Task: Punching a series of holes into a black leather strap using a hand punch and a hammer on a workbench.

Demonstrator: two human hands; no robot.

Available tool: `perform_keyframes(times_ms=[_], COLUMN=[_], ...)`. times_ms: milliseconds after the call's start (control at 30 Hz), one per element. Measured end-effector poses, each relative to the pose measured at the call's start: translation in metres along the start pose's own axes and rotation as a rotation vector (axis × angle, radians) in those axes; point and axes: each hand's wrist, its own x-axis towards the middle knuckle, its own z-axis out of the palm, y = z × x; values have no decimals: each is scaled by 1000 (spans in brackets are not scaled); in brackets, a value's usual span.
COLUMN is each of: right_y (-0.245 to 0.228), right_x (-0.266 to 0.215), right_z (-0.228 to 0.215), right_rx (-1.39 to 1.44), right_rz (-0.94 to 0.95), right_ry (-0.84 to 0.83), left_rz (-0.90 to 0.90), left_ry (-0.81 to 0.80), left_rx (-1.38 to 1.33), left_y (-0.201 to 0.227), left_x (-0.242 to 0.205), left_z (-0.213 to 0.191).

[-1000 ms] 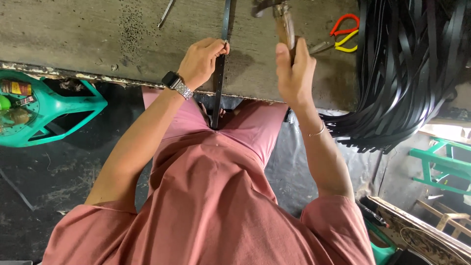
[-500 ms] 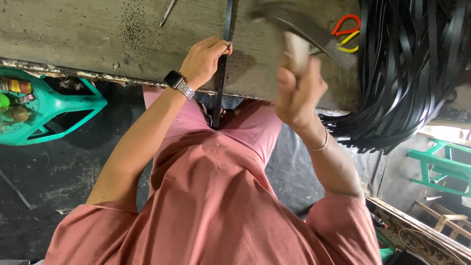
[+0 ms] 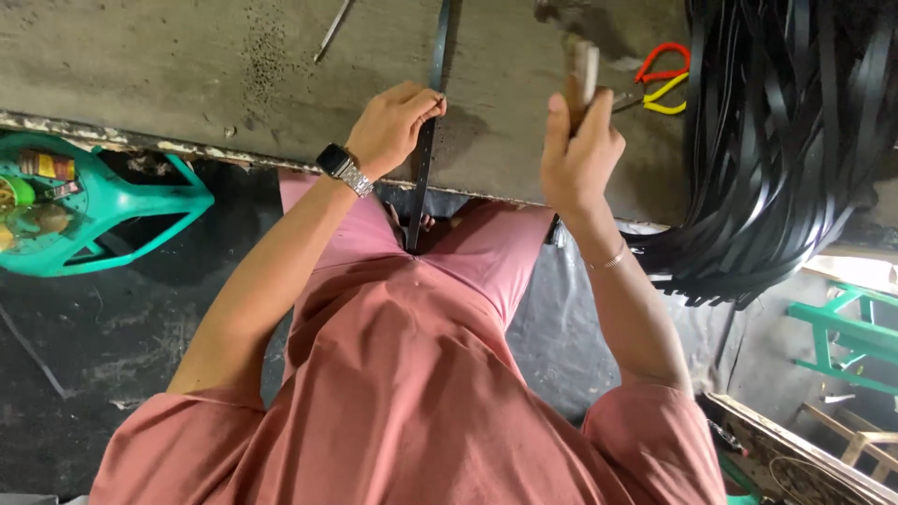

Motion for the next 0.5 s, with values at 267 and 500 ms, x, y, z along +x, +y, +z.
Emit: perform_keyframes(times_ms=[267,500], right_y=[57,4], right_x=[-2,-4], right_z=[68,100], right_rx=[-806,-192], right_rz=[-76,-385], right_ry=[1,-346], left_rz=[12,16], left_ry=[19,84], left_rx=[-173,-171], left_y=[10,7], left_x=[1,4], left_z=[-13,-8])
